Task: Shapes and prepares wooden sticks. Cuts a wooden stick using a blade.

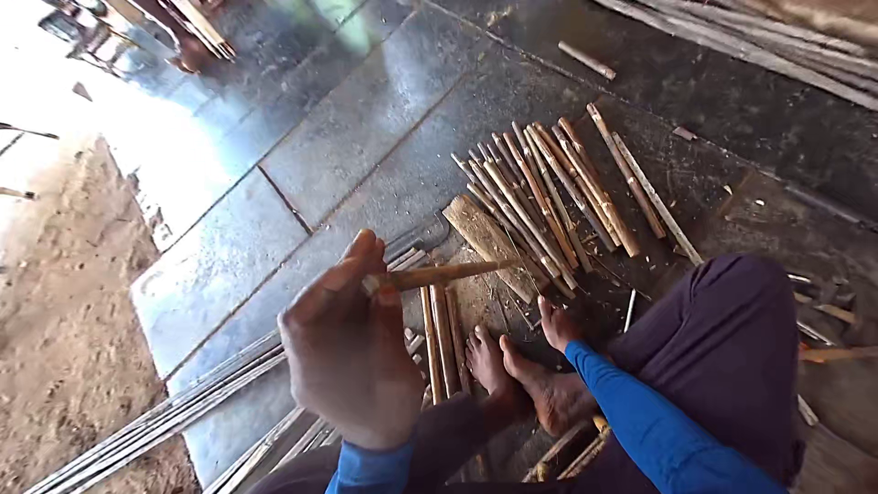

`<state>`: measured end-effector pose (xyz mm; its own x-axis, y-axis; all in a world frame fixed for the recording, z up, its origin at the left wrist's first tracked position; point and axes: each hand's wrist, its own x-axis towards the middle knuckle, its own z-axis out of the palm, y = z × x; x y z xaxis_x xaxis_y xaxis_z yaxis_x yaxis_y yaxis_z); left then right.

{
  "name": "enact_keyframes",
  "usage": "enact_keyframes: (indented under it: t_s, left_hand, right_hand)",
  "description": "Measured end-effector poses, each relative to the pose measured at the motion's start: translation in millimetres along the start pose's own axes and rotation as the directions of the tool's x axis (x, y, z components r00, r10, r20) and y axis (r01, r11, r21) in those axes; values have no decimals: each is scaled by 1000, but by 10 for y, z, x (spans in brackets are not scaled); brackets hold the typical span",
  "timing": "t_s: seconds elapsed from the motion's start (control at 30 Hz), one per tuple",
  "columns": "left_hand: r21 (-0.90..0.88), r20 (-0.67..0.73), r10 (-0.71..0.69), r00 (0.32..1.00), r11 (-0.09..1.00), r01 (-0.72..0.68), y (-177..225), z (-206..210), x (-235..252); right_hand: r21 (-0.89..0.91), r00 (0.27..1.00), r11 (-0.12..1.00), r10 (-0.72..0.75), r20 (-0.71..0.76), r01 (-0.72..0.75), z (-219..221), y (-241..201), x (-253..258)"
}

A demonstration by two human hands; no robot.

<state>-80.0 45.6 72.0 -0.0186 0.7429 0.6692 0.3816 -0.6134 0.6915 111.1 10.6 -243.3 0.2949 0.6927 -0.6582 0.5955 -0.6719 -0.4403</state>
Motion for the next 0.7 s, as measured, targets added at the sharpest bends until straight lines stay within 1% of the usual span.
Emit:
enact_keyframes:
  t_s: [0.03,0.07,0.1,0.13,0.17,0.2,0.23,0.27,0.3,0.33,0.37,0.4,0.43,0.47,0.5,0.53,0.57,0.63,0.67,0.7]
  left_hand:
    - [13,-26,53,998,999,-53,28,-88,77]
    - [28,-44,98,994,995,-96,51,-218,154]
    - [46,-45,126,991,991,-124,53,-357,204]
    - [74,-25,122,992,990,-120,46,-454,220]
    - [102,15,65,998,993,-66,29,-483,193]
    - [139,64,-51,997,989,41,24,-440,132]
    - [190,105,-169,980,971,147,-7,-362,65]
    - [248,131,-249,960,945,211,-68,-287,1]
    - [288,137,-271,953,931,224,-123,-235,-37]
    - [327,147,-258,955,924,199,-152,-223,-45]
    - [375,144,-231,962,913,163,-163,-234,-42]
    - [428,135,-208,969,894,132,-156,-259,-43]
    - [475,128,-184,975,874,102,-124,-284,-53]
    - [503,122,-157,980,861,75,-77,-300,-77]
    - [510,113,-124,986,859,49,-25,-303,-119]
    - [494,107,-85,991,869,22,36,-297,-177]
    - [467,110,-59,992,884,1,110,-282,-244]
    - [417,135,-14,991,908,-44,281,-233,-436]
    - [398,147,2,989,915,-61,353,-206,-565]
    - [387,155,16,988,919,-76,398,-186,-681]
  right_hand:
    - [-19,999,1000,22,41,-21,-48,-30,48]
    - [2,996,1000,11,92,-11,-66,-49,97]
    - [56,994,998,-38,102,32,-23,-13,152]
    - [181,989,973,-149,21,143,110,91,222]
    - [406,964,875,-255,-76,264,257,188,296]
    - [601,967,794,-218,135,96,91,75,187]
    - [733,921,673,-217,325,-100,-112,-109,29]
    - [811,853,536,-287,436,-234,-329,-307,-142]
    - [864,794,417,-405,453,-281,-531,-485,-321]
    - [904,750,334,-517,412,-266,-727,-624,-509]
    - [935,732,299,-593,337,-188,-895,-711,-670]
    - [944,748,327,-618,243,-36,-1007,-734,-803]
    - [890,773,423,-618,146,170,-1048,-673,-901]
    - [751,787,550,-613,66,366,-1032,-565,-975]
    - [581,792,655,-610,30,483,-983,-446,-1047]
    - [455,788,708,-615,22,540,-925,-348,-1146]
    - [382,764,709,-645,13,593,-868,-296,-1265]
    - [285,661,619,-747,-72,732,-739,-273,-1503]
    - [199,621,594,-775,-119,779,-651,-269,-1555]
    - [103,632,623,-765,-123,775,-552,-256,-1523]
